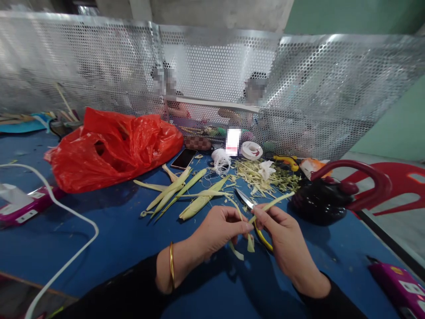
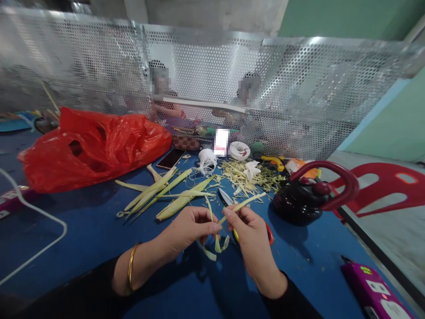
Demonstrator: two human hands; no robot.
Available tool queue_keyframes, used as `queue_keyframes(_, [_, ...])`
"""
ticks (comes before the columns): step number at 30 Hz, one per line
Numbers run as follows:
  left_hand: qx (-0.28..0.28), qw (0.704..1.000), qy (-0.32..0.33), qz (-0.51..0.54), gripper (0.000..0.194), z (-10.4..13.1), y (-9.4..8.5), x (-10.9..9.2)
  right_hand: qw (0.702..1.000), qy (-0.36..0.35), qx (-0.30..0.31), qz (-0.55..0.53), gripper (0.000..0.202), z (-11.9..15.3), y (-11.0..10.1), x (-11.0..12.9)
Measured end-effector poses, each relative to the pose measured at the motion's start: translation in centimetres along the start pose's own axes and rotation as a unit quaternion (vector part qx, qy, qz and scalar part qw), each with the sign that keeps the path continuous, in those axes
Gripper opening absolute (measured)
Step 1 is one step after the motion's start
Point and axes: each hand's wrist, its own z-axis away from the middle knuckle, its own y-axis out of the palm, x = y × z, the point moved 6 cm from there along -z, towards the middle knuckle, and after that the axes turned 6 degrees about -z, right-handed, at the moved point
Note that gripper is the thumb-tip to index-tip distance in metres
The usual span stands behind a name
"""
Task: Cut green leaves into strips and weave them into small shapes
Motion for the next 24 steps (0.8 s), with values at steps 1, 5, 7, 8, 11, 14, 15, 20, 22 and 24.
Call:
queue_keyframes(1, [-0.001, 1.0, 0.002, -0.013, 0.021, 0.0, 0.0, 0.1, 1.0, -0.009, -0.007, 0.002, 0.032, 0.0, -0.1, 0.1])
queue_keyframes(5, [-0.032, 0.995, 0.025, -0.095, 0.017, -0.3, -0.3, 0.7, 0.996, -0.082, -0.012, 0.04, 0.023, 0.5, -0.4, 1.0])
queue_keyframes(7, [-0.052, 0.99, 0.044, -0.12, 0.017, -0.4, -0.6, 0.8, 0.98, -0.174, 0.024, 0.096, 0.013, 1.2, 0.0, 2.1])
queue_keyframes(8, [-0.059, 0.99, 0.051, -0.118, 0.017, -0.4, -0.7, 0.7, 0.962, -0.232, 0.053, 0.137, 0.008, 1.8, 0.4, 2.7])
queue_keyframes(11, [-0.074, 0.994, 0.061, -0.049, 0.017, -0.4, -0.9, 0.2, 0.862, -0.404, 0.144, 0.269, 0.016, 4.0, 2.1, 4.1])
queue_keyframes(14, [-0.085, 0.994, 0.053, 0.042, 0.018, -0.4, -1.2, -0.2, 0.766, -0.503, 0.191, 0.352, 0.025, 5.6, 3.6, 4.6])
queue_keyframes(15, [-0.087, 0.993, 0.046, 0.063, 0.019, -0.4, -1.3, -0.2, 0.746, -0.516, 0.202, 0.37, 0.026, 5.8, 4.0, 4.6])
queue_keyframes(20, [-0.094, 0.989, 0.013, 0.113, 0.027, -0.5, -1.7, 0.4, 0.737, -0.511, 0.18, 0.405, 0.026, 5.3, 4.3, 4.2])
queue_keyframes(22, [-0.097, 0.988, 0.019, 0.118, 0.028, -0.5, -2.0, 0.5, 0.76, -0.491, 0.152, 0.397, 0.025, 4.9, 3.7, 3.9])
queue_keyframes(24, [-0.102, 0.987, 0.025, 0.122, 0.028, -0.5, -2.1, 0.3, 0.79, -0.463, 0.133, 0.378, 0.024, 4.5, 3.1, 3.6])
